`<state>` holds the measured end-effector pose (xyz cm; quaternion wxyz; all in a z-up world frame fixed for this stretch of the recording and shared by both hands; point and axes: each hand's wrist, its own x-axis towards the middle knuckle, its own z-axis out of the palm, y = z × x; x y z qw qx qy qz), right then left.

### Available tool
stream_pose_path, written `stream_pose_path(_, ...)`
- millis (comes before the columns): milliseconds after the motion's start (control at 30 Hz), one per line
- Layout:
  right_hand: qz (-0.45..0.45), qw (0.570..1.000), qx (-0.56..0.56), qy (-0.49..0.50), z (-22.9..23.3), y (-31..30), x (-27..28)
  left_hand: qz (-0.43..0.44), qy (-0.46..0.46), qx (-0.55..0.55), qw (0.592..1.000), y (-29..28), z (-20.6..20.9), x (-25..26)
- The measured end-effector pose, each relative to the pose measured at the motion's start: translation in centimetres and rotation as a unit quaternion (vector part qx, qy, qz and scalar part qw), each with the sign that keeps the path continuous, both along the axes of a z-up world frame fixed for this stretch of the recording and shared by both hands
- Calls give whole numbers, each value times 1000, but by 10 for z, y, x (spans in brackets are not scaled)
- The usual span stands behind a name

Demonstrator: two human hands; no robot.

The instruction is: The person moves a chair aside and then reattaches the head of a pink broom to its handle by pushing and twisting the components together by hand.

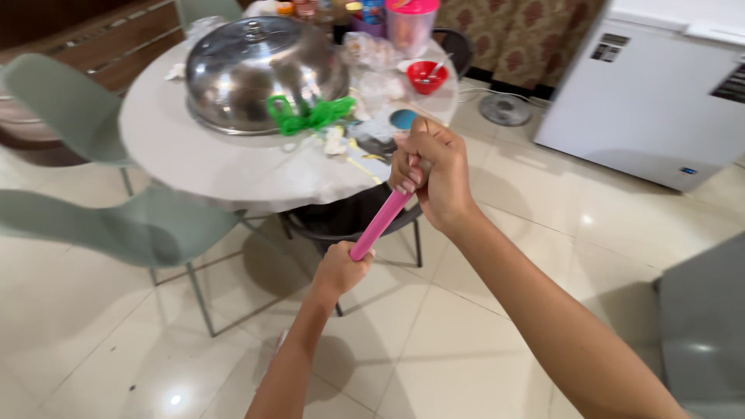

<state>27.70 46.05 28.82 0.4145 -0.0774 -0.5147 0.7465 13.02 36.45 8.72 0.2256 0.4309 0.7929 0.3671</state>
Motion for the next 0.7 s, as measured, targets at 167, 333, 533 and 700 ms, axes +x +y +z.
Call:
stream_pose_path(167,-36,999,-6,-11,13,33,50,-75,-76,23,994,49,2,57)
stream_pose_path(333,-96,995,17,-33,27,57,91,-145,-151,62,976,97,2,107)
stream_pose_path(533,-173,981,45,-74,39,90,133,-198,-144,41,969,154,15,156)
stream_pose_path(700,-201,975,71,-65,44,132,160,-217,-147,-14,965,205,27,186)
